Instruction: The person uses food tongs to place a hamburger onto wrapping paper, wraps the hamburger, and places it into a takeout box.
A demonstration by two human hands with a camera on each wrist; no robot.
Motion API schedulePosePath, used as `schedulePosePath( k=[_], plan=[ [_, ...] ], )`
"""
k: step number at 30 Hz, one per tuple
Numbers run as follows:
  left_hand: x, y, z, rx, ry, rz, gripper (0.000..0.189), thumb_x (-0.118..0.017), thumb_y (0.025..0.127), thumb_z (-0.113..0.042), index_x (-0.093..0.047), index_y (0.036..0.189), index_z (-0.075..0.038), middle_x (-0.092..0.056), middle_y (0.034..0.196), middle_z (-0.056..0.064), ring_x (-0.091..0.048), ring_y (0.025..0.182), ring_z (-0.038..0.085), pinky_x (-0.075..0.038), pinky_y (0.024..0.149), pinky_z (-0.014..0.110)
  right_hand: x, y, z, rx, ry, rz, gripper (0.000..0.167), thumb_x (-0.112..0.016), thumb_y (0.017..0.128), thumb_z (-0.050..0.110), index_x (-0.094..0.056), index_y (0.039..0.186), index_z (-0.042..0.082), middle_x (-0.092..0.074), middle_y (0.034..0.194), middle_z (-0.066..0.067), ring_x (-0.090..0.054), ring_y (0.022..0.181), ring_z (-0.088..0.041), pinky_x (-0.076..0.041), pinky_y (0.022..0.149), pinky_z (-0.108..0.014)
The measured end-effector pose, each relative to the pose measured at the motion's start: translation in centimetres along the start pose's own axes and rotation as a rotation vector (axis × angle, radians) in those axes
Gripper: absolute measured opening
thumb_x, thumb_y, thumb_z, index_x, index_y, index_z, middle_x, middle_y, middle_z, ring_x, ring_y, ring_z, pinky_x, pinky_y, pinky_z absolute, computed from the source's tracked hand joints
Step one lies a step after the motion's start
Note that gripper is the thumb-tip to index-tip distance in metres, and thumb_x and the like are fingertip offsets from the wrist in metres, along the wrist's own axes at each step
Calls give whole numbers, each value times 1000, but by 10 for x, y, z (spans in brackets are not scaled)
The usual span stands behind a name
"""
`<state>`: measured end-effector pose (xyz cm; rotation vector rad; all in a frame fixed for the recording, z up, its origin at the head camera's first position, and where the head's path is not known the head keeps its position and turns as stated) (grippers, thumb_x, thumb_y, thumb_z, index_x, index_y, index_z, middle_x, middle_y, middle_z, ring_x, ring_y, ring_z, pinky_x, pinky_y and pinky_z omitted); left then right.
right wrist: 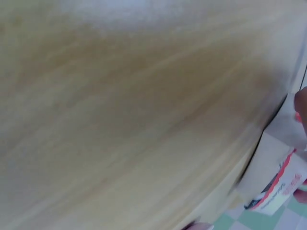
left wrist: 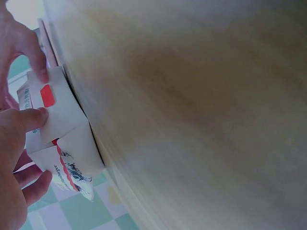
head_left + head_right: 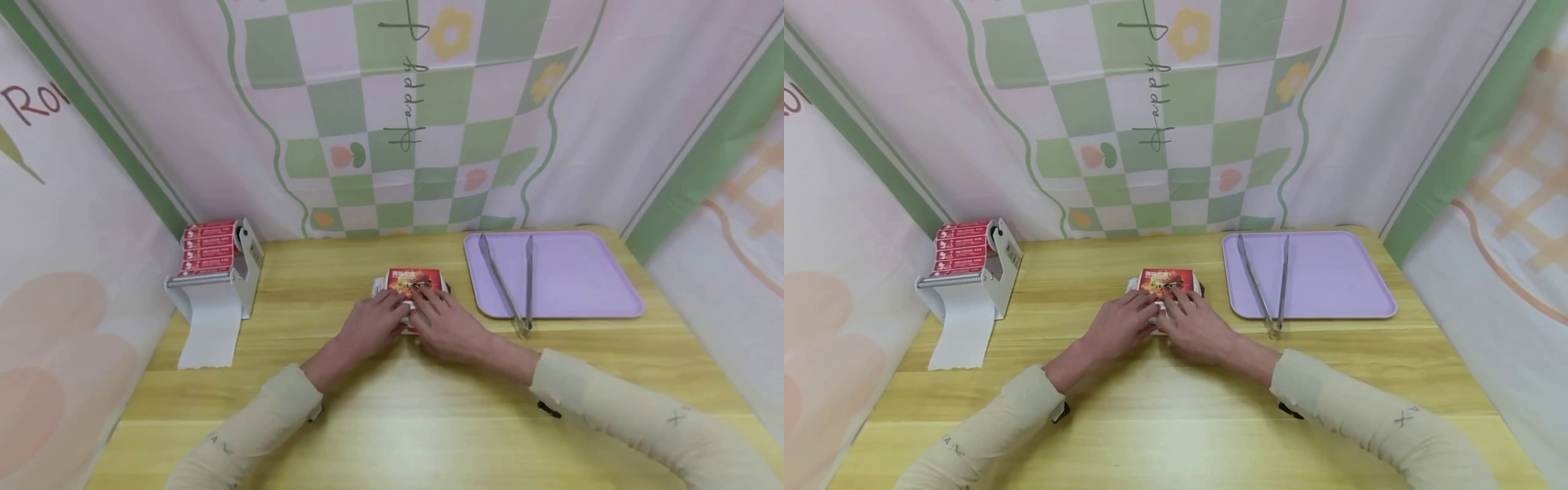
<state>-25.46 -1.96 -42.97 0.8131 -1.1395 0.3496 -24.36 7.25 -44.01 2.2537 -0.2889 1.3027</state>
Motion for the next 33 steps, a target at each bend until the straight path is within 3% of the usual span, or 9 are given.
schedulePosePath(
  k=[4,10,14,19,23,25,27,30,33],
  plan=[
    [3,0,1,4,-9,-19,28,-74,90,-36,-67,110,-17,-69,114,1,-65,106,17,-60,74,28,-3,6,3,-24,-58,-1,49,-72,84,49,-58,111,10,-61,129,-18,-58,119,-39,-53,94,-52],
    [3,2,2,3,-27,-21,30,-72,91,-37,-67,114,-18,-69,117,0,-64,108,17,-60,78,29,0,12,7,-32,-121,-43,37,-66,87,36,-53,104,6,-63,121,-20,-63,111,-43,-56,89,-50],
    [2,3,3,3,-16,-6,30,-73,91,-37,-67,114,-19,-68,117,0,-63,108,17,-60,78,29,4,10,8,-3,-157,-73,32,-60,90,33,-53,105,6,-65,120,-22,-65,110,-44,-58,88,-49],
    [0,2,0,-6,19,14,26,-72,92,-37,-67,111,-20,-67,116,1,-62,107,18,-60,77,29,4,5,9,21,-142,-95,39,-65,87,37,-55,111,8,-65,123,-22,-65,112,-44,-58,90,-50],
    [-1,2,-4,-9,61,33,29,-71,92,-39,-66,112,-20,-67,115,1,-63,105,18,-59,75,28,3,2,12,48,-153,-114,23,-42,100,25,-54,112,9,-65,124,-22,-65,112,-44,-57,92,-50],
    [-2,2,-5,-4,83,38,30,-72,91,-40,-65,113,-20,-67,114,1,-62,104,18,-59,72,28,2,1,13,60,-157,-122,31,-25,104,18,-54,112,9,-65,125,-22,-65,112,-44,-57,93,-50],
    [-3,2,-6,0,102,42,30,-72,90,-41,-65,112,-22,-66,112,-1,-61,103,17,-58,69,26,1,-2,13,70,-148,-132,35,-20,104,17,-53,111,9,-64,125,-23,-65,112,-45,-56,94,-50],
    [-6,2,-8,-6,113,46,28,-72,90,-39,-66,111,-22,-66,111,-1,-61,102,17,-58,68,27,-1,-6,14,83,-133,-128,23,-39,101,24,-52,112,9,-63,127,-25,-63,115,-45,-55,97,-50],
    [-8,3,-8,-10,116,47,26,-71,91,-36,-66,112,-22,-66,113,0,-60,105,18,-59,72,28,-4,-9,13,75,-112,-103,34,-59,91,33,-53,115,10,-61,131,-26,-60,119,-46,-51,102,-51]
  ],
)
Point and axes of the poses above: each hand's wrist, its own y-axis towards the middle knuckle, its own x-axis out of the back of the hand, z = x × y, the point moved 8 cm from there along y, towards the middle knuckle
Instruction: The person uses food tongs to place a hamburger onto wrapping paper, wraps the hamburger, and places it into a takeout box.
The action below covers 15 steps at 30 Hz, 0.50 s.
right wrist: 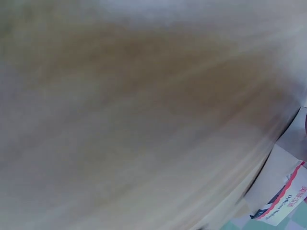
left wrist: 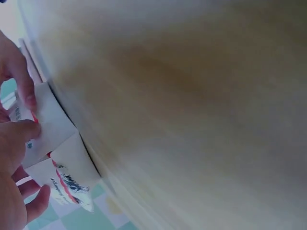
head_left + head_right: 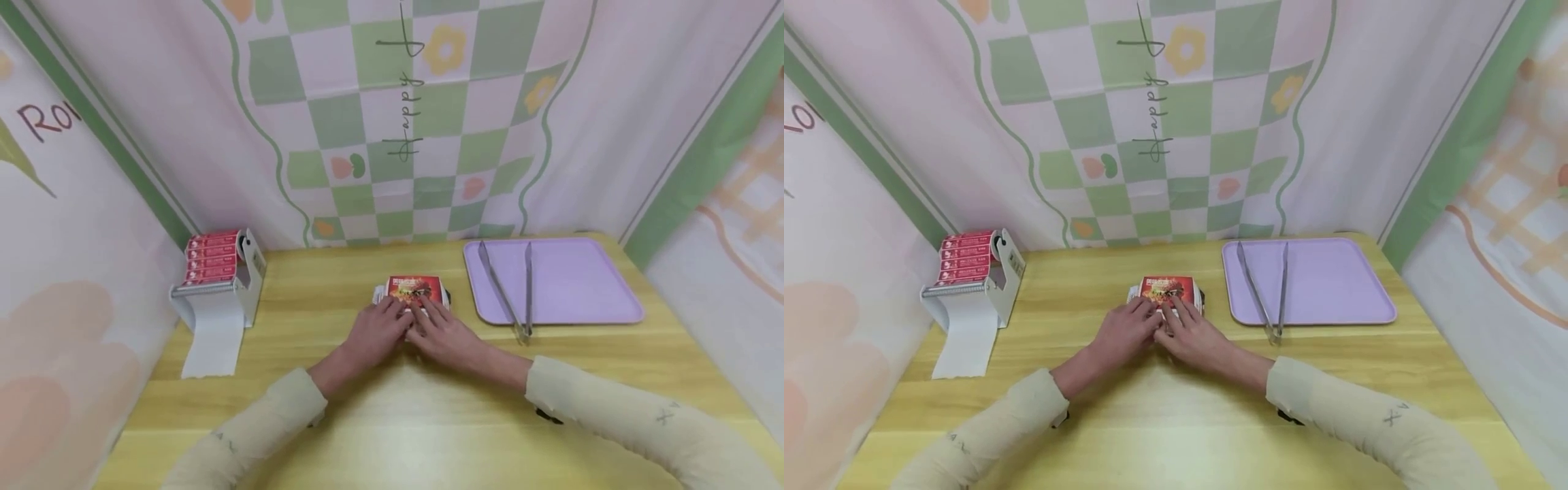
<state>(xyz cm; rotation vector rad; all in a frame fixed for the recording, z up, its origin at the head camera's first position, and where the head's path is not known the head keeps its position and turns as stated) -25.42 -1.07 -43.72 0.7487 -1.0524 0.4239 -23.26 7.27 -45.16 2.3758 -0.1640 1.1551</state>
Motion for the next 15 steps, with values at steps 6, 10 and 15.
schedulePosePath(
  k=[6,10,15],
  plan=[
    [0,0,5,-16,-53,57,31,-69,93,-38,-63,115,-18,-64,120,2,-59,111,20,-59,83,30,-3,-2,-6,-71,97,86,45,-66,92,35,-57,128,9,-58,138,-23,-54,129,-42,-45,110,-50],
    [2,-1,10,-27,-203,131,36,-69,94,-30,-60,126,-15,-60,131,3,-55,123,21,-54,98,33,3,-3,-18,-130,241,128,54,-72,89,37,-57,132,7,-56,143,-20,-51,134,-38,-41,111,-56],
    [6,-2,14,-34,-358,166,44,-66,97,-22,-54,139,-14,-53,145,3,-47,136,20,-44,113,36,8,-10,-35,-206,396,178,58,-68,93,39,-55,139,6,-50,149,-18,-46,140,-35,-35,114,-60]
  ],
)
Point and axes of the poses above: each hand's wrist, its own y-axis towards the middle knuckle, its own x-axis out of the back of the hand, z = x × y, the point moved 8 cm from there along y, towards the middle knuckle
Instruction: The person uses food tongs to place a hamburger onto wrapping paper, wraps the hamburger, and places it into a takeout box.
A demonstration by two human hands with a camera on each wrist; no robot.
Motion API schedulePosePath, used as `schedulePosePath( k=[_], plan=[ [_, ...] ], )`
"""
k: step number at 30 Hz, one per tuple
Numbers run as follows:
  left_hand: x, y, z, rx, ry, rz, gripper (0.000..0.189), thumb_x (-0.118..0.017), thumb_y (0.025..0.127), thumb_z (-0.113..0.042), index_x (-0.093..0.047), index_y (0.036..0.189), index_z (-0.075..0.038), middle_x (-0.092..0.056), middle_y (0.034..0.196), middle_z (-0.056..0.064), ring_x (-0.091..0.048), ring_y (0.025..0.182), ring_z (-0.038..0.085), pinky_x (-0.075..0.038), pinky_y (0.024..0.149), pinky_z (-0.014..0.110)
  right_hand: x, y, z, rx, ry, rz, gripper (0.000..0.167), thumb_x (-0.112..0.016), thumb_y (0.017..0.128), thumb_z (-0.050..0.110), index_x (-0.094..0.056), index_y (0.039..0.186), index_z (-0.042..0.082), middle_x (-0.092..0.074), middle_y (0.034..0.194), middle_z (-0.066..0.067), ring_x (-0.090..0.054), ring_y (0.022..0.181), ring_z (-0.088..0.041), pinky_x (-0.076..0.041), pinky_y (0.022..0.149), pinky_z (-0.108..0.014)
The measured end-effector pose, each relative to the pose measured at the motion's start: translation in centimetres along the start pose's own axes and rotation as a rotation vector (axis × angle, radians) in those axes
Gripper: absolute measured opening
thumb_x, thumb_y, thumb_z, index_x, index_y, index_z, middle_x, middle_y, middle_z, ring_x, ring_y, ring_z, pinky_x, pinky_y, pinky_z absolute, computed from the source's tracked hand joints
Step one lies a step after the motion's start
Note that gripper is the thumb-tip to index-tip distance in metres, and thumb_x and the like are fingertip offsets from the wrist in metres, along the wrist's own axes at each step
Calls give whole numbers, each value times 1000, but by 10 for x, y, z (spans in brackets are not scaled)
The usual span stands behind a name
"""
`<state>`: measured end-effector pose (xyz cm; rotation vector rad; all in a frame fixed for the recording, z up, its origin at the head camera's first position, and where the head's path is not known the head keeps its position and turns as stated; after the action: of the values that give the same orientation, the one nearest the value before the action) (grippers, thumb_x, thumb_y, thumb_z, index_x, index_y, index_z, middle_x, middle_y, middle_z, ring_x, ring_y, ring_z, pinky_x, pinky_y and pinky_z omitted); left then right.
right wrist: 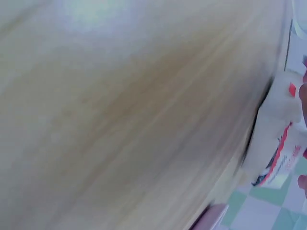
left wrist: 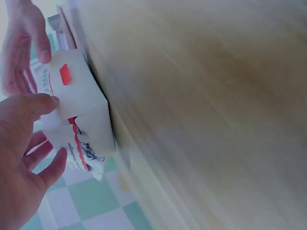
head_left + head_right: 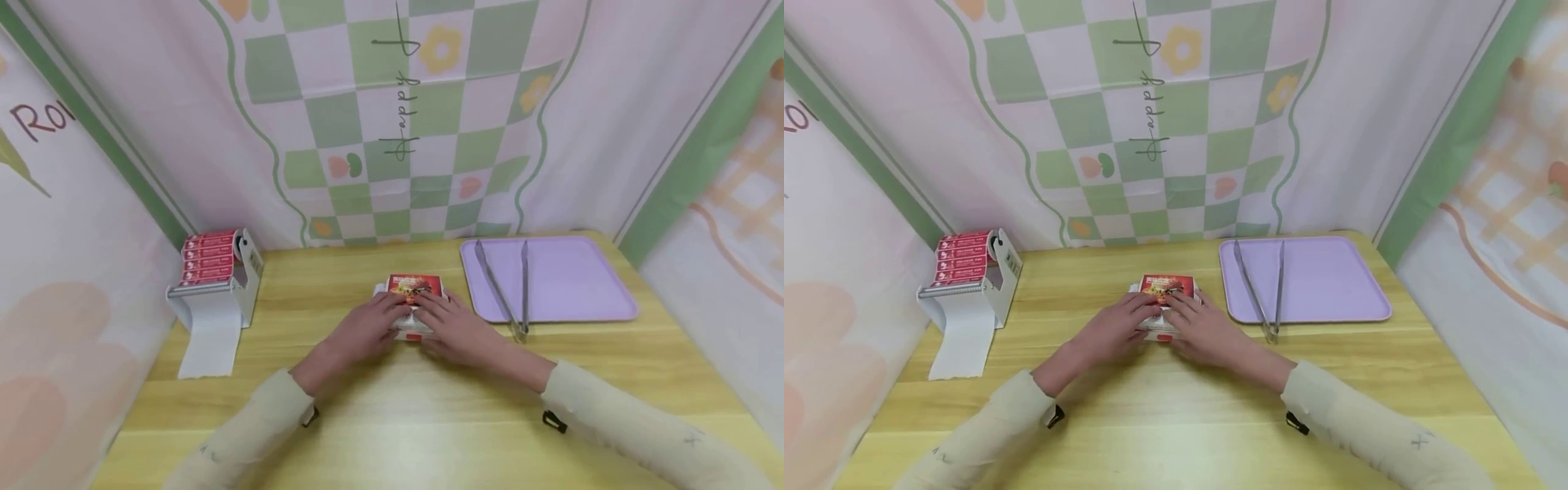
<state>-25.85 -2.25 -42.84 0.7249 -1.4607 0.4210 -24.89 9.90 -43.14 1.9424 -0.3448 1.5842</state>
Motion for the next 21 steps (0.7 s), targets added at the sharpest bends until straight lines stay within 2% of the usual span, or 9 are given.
schedulePosePath(
  k=[2,5,8,11,14,16,19,21],
  plan=[
    [4,-2,1,-1,-43,-18,44,-66,96,-21,-54,138,-14,-52,145,4,-47,137,21,-44,112,36,4,-2,-7,-38,43,11,58,-63,96,39,-53,141,5,-47,152,-18,-43,142,-35,-33,116,-59],
    [12,-8,8,32,-100,-65,43,-67,95,-18,-56,136,-12,-53,145,7,-48,137,23,-46,110,37,13,-4,-19,-100,84,-23,56,-61,96,38,-53,139,3,-47,151,-20,-43,141,-38,-32,117,-58],
    [23,-17,24,124,-120,-126,45,-67,95,-18,-55,137,-9,-52,146,11,-47,138,26,-44,113,40,24,-6,-36,-184,101,-82,57,-65,94,35,-53,138,0,-47,149,-23,-44,139,-41,-34,116,-58],
    [33,-29,46,256,-94,-184,52,-67,94,-19,-51,142,-7,-46,152,16,-41,143,31,-36,118,46,28,-7,-55,-304,134,-93,65,-66,94,36,-46,143,-3,-41,152,-27,-38,142,-44,-32,117,-58],
    [40,-39,66,373,-68,-235,58,-68,93,-20,-46,145,-6,-40,156,19,-34,147,36,-31,120,53,22,-9,-68,-417,218,-27,75,-63,97,39,-34,151,-3,-28,159,-28,-28,147,-45,-29,118,-58],
    [43,-44,75,433,-79,-258,61,-68,94,-23,-44,148,-6,-36,157,21,-29,149,39,-30,119,57,13,-9,-70,-455,291,41,77,-59,99,40,-26,155,-2,-20,161,-29,-24,148,-47,-28,118,-59],
    [42,-48,82,471,-123,-265,65,-67,95,-28,-41,149,-6,-34,158,25,-25,150,42,-30,116,63,0,-9,-64,-469,379,143,81,-54,100,45,-17,158,2,-14,162,-30,-27,146,-48,-33,116,-59],
    [37,-50,82,472,-181,-254,66,-67,95,-27,-39,151,-6,-32,159,25,-24,150,42,-29,116,64,-8,-7,-56,-451,403,185,85,-55,99,48,-16,159,2,-13,162,-30,-31,144,-49,-36,113,-58]
  ],
)
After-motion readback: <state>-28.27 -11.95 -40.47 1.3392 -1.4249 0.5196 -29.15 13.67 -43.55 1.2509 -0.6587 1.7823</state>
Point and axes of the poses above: each hand's wrist, its own y-axis towards the middle knuckle, its own x-axis out of the back of the hand, z = x × y, the point moved 8 cm from there along y, towards the middle knuckle
